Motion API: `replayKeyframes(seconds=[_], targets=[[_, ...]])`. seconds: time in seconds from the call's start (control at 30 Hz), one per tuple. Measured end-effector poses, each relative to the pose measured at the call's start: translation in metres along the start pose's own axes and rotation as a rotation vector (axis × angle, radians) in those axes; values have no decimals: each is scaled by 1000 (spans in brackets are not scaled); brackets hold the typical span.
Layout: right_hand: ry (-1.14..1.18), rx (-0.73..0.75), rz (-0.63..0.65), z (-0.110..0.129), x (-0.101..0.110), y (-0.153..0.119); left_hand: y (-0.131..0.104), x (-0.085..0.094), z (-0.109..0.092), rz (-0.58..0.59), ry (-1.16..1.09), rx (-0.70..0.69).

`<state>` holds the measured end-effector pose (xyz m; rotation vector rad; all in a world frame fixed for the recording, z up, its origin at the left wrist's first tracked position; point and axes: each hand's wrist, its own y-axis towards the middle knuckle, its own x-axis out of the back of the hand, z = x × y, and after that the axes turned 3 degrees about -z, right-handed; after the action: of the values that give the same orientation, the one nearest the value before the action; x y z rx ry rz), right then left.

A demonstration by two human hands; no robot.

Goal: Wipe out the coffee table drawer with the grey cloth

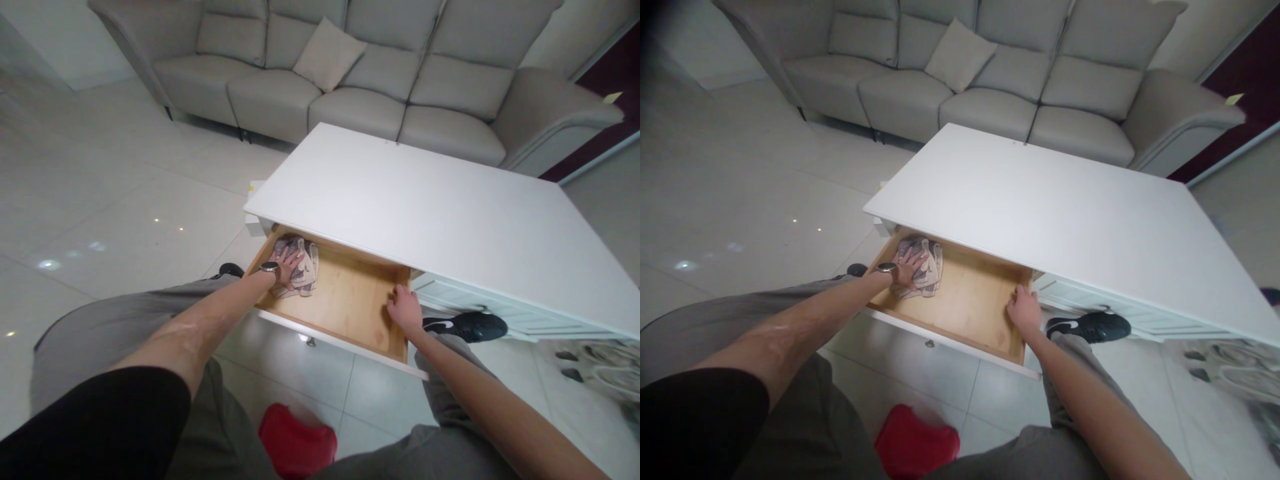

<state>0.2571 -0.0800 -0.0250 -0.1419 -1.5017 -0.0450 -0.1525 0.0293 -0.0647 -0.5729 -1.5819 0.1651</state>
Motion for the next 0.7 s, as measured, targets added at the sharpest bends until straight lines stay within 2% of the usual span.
replayKeyframes(seconds=[0.23, 0.33, 0.4, 0.5, 0.63, 0.7], targets=[[2, 1, 4, -1, 0, -1, 3, -17, -45, -6, -60, 24], [8, -16, 10, 0, 1, -2, 12, -22, -72, -26, -87, 14], [7, -23, 5, 1, 1, -2, 20, -28, -98, -34, -118, -33], [10, -19, -17, 2, 1, -2, 25, -44, -150, -60, -113, -203], [24, -10, -48, 2, 1, -2, 14, -74, -226, -78, -35, -460], [23, -13, -57, 2, 1, -3, 5, -87, -254, -103, -39, -632]])
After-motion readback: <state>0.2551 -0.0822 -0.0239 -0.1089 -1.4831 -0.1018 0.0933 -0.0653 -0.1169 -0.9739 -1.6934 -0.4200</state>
